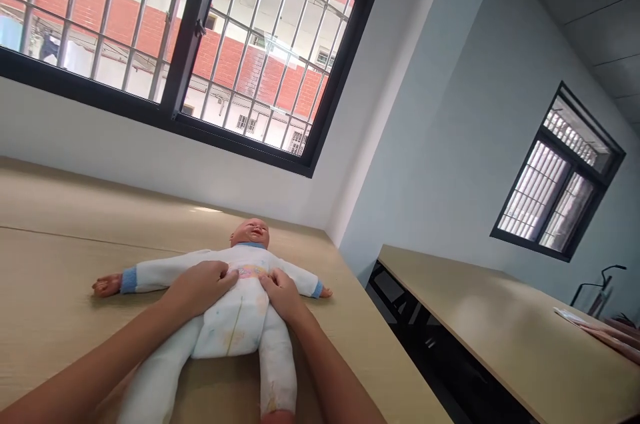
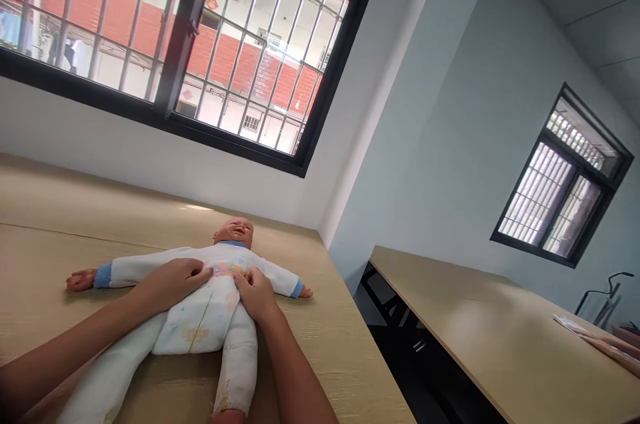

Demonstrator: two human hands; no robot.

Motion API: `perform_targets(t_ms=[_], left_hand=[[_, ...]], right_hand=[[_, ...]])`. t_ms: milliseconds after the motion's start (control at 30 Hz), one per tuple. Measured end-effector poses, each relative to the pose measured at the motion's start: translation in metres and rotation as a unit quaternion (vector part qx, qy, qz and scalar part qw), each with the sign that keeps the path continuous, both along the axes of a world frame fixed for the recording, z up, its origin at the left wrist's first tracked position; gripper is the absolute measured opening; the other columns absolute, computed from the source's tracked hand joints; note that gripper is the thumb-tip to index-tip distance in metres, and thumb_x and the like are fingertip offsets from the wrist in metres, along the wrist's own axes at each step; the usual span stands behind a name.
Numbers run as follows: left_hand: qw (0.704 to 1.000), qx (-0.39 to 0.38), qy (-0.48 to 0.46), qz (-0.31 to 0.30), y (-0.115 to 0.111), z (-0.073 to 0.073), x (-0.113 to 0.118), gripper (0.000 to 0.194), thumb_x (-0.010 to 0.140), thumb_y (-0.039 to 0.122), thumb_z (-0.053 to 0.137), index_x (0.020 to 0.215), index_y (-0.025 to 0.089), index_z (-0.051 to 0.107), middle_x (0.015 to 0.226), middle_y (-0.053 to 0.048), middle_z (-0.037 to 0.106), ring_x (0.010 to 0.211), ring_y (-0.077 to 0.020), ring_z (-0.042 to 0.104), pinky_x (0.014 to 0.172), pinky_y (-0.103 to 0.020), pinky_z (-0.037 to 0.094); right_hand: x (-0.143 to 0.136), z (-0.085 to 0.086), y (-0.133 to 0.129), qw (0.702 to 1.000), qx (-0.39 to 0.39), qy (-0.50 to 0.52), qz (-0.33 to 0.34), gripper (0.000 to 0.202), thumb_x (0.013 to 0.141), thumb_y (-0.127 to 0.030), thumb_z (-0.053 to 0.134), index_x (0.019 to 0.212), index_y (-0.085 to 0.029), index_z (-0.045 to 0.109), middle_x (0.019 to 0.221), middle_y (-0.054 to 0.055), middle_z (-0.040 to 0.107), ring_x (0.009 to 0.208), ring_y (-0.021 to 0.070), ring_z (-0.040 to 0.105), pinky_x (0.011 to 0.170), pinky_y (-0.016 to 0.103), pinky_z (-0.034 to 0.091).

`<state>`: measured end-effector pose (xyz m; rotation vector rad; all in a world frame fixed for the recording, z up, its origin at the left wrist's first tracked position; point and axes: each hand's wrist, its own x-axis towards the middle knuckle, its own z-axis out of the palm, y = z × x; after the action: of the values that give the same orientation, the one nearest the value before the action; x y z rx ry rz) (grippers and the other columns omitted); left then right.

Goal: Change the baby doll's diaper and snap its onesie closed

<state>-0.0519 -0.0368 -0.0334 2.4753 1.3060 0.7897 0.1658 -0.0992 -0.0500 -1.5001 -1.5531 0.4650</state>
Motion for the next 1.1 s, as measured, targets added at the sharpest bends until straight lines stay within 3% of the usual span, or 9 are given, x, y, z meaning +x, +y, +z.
perform_targets(t_ms=[200, 433, 567, 700, 867, 1100], left_hand=[[0.997, 0.073, -0.036, 0.010, 0.001, -0.006, -0.011, 0.032, 0.098, 0.032, 0.038, 0.068, 0.022, 0.047, 0.075, -0.005, 0.066, 0.076, -0.0223, 0.059, 0.069, -0.033, 0.032], [0.996, 0.050, -0.074, -0.012, -0.010, 0.000, -0.016, 0.046, 0.098, 0.061, 0.047, 0.073, 0.023, 0.045, 0.070, 0.000, 0.060, 0.069, -0.0201, 0.054, 0.064, -0.031, 0.032], [0.995, 0.075, -0.066, 0.013, -0.013, 0.003, -0.007, 0.031, 0.095, 0.044, 0.050, 0.073, 0.023, 0.045, 0.072, -0.001, 0.061, 0.070, -0.0206, 0.055, 0.065, -0.031, 0.031], [0.992, 0.113, -0.064, -0.003, -0.011, 0.004, -0.005, 0.019, 0.093, 0.026, 0.045, 0.075, 0.022, 0.047, 0.079, -0.004, 0.063, 0.076, -0.0209, 0.058, 0.070, -0.032, 0.035], [0.991, 0.124, -0.051, 0.030, -0.010, 0.003, -0.012, 0.017, 0.091, 0.022, 0.045, 0.074, 0.022, 0.044, 0.079, -0.005, 0.062, 0.075, -0.0210, 0.058, 0.071, -0.031, 0.035], [0.990, 0.121, -0.057, 0.038, -0.011, 0.002, -0.016, 0.019, 0.093, 0.022, 0.044, 0.075, 0.023, 0.042, 0.077, -0.005, 0.063, 0.075, -0.0212, 0.059, 0.070, -0.031, 0.034]], right_hand=[[0.000, -0.006, 0.003, 0.998, 0.025, 0.046, -0.041, 0.031, 0.089, -0.036, 0.057, 0.065, -0.023, 0.042, 0.062, -0.005, 0.046, 0.065, 0.0150, 0.042, 0.063, 0.028, 0.033], [0.004, -0.006, 0.000, 0.998, 0.027, 0.057, -0.030, 0.033, 0.086, -0.041, 0.059, 0.065, -0.023, 0.042, 0.062, -0.005, 0.043, 0.064, 0.0141, 0.039, 0.062, 0.028, 0.031], [0.003, -0.005, 0.002, 0.998, 0.026, 0.041, -0.037, 0.032, 0.085, -0.040, 0.060, 0.065, -0.023, 0.042, 0.062, -0.005, 0.044, 0.064, 0.0147, 0.040, 0.062, 0.028, 0.031], [0.001, -0.005, 0.002, 0.998, 0.027, 0.026, -0.046, 0.028, 0.086, -0.035, 0.056, 0.065, -0.024, 0.041, 0.061, -0.005, 0.045, 0.064, 0.0152, 0.041, 0.063, 0.029, 0.031], [0.002, -0.005, 0.000, 0.999, 0.025, -0.002, -0.040, 0.027, 0.086, -0.031, 0.054, 0.063, -0.023, 0.042, 0.064, -0.004, 0.046, 0.067, 0.0157, 0.041, 0.065, 0.029, 0.030], [0.000, -0.003, -0.005, 1.000, 0.018, 0.021, -0.014, 0.034, 0.090, -0.043, 0.053, 0.065, -0.022, 0.046, 0.063, -0.003, 0.046, 0.067, 0.0154, 0.042, 0.063, 0.029, 0.032]])
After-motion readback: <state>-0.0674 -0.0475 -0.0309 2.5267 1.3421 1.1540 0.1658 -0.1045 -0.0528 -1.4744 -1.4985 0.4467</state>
